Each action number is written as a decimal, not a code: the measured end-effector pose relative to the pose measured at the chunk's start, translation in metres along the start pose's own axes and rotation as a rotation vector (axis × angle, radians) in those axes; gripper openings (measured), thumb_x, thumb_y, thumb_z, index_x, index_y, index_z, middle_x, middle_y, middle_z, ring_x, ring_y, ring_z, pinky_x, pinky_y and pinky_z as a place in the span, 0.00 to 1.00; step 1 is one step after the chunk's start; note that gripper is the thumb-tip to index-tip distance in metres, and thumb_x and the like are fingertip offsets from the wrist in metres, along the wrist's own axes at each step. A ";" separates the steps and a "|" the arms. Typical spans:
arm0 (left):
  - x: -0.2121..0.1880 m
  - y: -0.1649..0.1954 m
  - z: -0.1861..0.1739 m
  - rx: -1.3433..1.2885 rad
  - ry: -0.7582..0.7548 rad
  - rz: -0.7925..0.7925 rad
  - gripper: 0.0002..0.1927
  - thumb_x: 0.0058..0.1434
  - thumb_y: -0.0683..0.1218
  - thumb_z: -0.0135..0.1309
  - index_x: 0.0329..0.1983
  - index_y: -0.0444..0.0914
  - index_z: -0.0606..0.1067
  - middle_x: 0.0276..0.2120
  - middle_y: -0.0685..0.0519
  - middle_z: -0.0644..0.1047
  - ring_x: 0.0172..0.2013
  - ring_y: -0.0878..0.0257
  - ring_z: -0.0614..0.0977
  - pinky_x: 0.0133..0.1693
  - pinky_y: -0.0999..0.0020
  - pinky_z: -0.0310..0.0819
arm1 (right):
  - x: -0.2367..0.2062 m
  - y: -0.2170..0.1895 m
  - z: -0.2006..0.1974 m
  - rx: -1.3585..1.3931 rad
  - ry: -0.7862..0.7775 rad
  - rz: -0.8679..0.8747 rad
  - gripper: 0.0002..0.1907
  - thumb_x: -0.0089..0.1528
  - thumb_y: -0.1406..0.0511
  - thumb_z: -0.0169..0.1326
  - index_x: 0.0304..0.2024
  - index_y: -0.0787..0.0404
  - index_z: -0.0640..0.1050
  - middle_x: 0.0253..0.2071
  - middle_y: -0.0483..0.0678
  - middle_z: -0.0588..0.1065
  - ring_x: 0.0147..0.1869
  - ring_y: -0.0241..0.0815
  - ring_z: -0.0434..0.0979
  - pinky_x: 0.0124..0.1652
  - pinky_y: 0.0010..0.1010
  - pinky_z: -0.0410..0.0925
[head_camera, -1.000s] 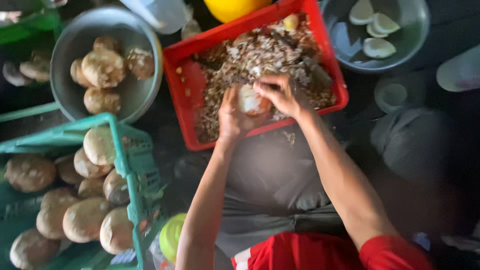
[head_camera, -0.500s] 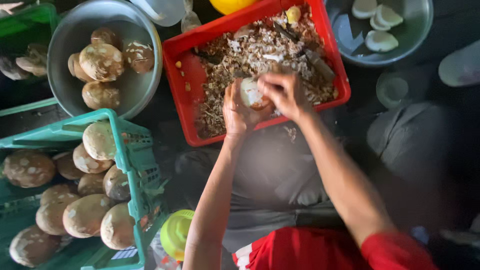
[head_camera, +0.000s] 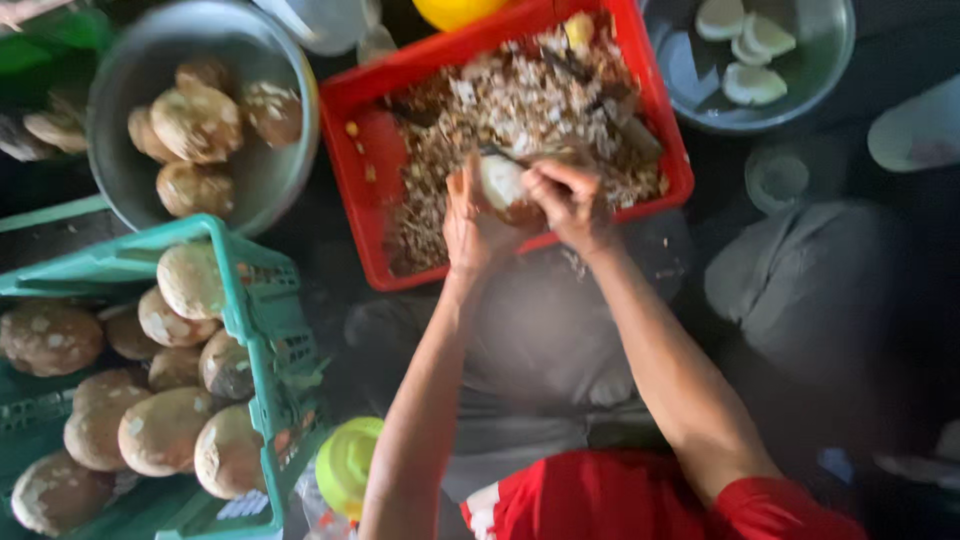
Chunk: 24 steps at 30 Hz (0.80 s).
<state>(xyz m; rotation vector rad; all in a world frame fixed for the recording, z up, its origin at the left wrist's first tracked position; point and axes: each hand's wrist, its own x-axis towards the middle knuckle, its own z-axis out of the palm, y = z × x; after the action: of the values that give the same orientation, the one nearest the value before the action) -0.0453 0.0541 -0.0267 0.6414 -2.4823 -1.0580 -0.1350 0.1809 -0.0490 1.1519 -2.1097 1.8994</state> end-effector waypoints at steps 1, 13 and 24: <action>0.001 -0.003 0.000 0.006 -0.025 -0.027 0.51 0.48 0.57 0.68 0.72 0.36 0.60 0.56 0.38 0.72 0.51 0.44 0.81 0.45 0.53 0.80 | -0.005 0.004 0.002 -0.098 0.032 -0.048 0.08 0.68 0.64 0.58 0.43 0.65 0.81 0.39 0.47 0.78 0.44 0.43 0.77 0.47 0.39 0.70; 0.002 -0.010 -0.004 0.041 -0.004 0.048 0.56 0.36 0.57 0.76 0.68 0.37 0.64 0.55 0.42 0.74 0.52 0.46 0.80 0.49 0.54 0.78 | 0.002 0.074 -0.002 -0.037 -0.104 0.362 0.14 0.70 0.58 0.57 0.43 0.64 0.83 0.37 0.48 0.79 0.41 0.39 0.77 0.42 0.33 0.70; 0.008 -0.015 -0.021 -0.196 -0.065 0.112 0.50 0.40 0.54 0.79 0.65 0.38 0.69 0.57 0.44 0.77 0.56 0.49 0.83 0.57 0.57 0.78 | 0.007 0.055 0.000 0.286 -0.057 0.584 0.15 0.71 0.60 0.56 0.50 0.66 0.85 0.35 0.46 0.74 0.38 0.38 0.68 0.39 0.32 0.62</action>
<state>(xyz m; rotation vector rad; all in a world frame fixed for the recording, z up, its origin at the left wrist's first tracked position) -0.0383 0.0286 -0.0231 0.4101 -2.3969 -1.2757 -0.1707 0.1747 -0.0906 0.6621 -2.4618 2.5005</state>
